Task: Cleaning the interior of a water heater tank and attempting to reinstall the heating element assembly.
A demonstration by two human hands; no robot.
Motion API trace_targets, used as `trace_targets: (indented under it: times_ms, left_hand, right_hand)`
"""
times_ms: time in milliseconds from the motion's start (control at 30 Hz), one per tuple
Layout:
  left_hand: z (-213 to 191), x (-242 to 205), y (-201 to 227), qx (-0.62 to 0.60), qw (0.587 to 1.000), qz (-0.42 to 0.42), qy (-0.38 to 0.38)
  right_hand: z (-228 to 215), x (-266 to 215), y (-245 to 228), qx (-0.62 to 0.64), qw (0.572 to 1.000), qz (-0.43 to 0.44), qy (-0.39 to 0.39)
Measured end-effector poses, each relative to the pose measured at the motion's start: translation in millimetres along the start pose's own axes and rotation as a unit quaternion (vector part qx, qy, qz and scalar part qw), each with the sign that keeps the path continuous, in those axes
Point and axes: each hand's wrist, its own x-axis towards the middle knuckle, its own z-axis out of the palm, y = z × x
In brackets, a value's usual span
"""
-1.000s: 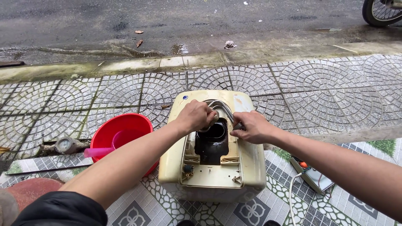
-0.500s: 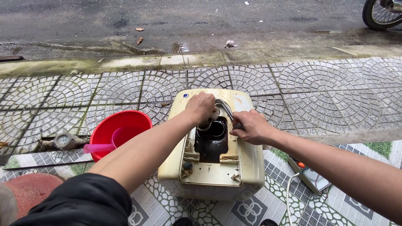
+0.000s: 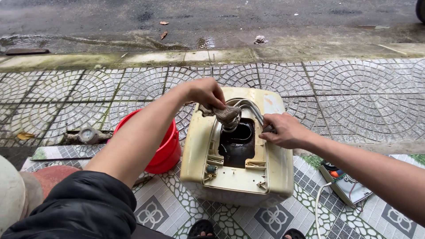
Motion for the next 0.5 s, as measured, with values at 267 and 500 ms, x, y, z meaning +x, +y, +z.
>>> trace_targets:
  times_ms: [267, 500]
  left_hand:
    - [-24.2, -87.0, -94.8, -0.161, 0.962, -0.185, 0.122]
    - [-6.5, -92.7, -166.3, -0.093, 0.96, -0.258, 0.058]
  right_hand:
    - [-9.9, -5.1, -11.6, -0.002, 1.0, 0.008, 0.01]
    - [-6.9, 2.3, -7.8, 0.004, 1.0, 0.013, 0.015]
